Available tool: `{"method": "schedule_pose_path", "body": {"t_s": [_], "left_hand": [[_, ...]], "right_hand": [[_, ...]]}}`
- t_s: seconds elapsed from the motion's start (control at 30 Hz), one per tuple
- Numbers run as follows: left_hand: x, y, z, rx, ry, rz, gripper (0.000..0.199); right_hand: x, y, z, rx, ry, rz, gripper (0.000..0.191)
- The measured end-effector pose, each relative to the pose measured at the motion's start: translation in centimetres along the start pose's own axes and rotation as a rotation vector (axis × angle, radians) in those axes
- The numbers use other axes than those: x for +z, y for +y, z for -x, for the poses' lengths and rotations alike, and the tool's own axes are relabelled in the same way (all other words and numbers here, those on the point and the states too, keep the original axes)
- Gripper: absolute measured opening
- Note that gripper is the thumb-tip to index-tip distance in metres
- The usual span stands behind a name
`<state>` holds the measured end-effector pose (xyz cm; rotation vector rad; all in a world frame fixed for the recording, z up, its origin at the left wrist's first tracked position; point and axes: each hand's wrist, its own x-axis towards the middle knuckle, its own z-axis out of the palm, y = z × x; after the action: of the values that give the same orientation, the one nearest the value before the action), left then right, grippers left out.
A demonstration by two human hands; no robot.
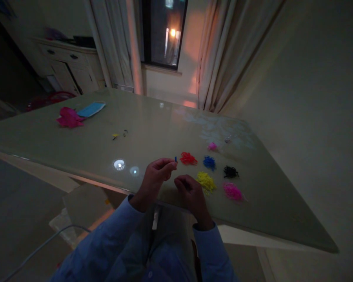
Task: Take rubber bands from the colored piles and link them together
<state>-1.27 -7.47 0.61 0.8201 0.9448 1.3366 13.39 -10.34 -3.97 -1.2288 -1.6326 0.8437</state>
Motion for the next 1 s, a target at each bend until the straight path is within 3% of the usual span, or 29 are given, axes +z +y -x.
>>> {"method": "schedule_pose_path", "body": {"t_s": [0.37, 0.73, 0.9, 1.0], "left_hand": [[1.2, -1.6, 0.3, -0.081, -0.038, 0.013, 0.025], [3.1, -0.1, 0.3, -0.079, -0.042, -0.072, 0.029], [4.3, 0.9, -1.2, -0.020, -0.082, -0.200, 0.025], [5.6, 1.2, -3.3, 0.034, -0.199, -0.314, 0.022]], "right_hand": [[0.0, 0.1, -0.2, 0.018, -0.027, -0.109, 0.024], [0.2, 0.8, -0.5, 0.109, 0.023, -0.224, 0.023], [0.2, 0.6, -0.2, 0.102, 0.024, -0.185, 0.019], [0.3, 0.7, -0.1, 0.089, 0.019, -0.184, 0.016]]}}
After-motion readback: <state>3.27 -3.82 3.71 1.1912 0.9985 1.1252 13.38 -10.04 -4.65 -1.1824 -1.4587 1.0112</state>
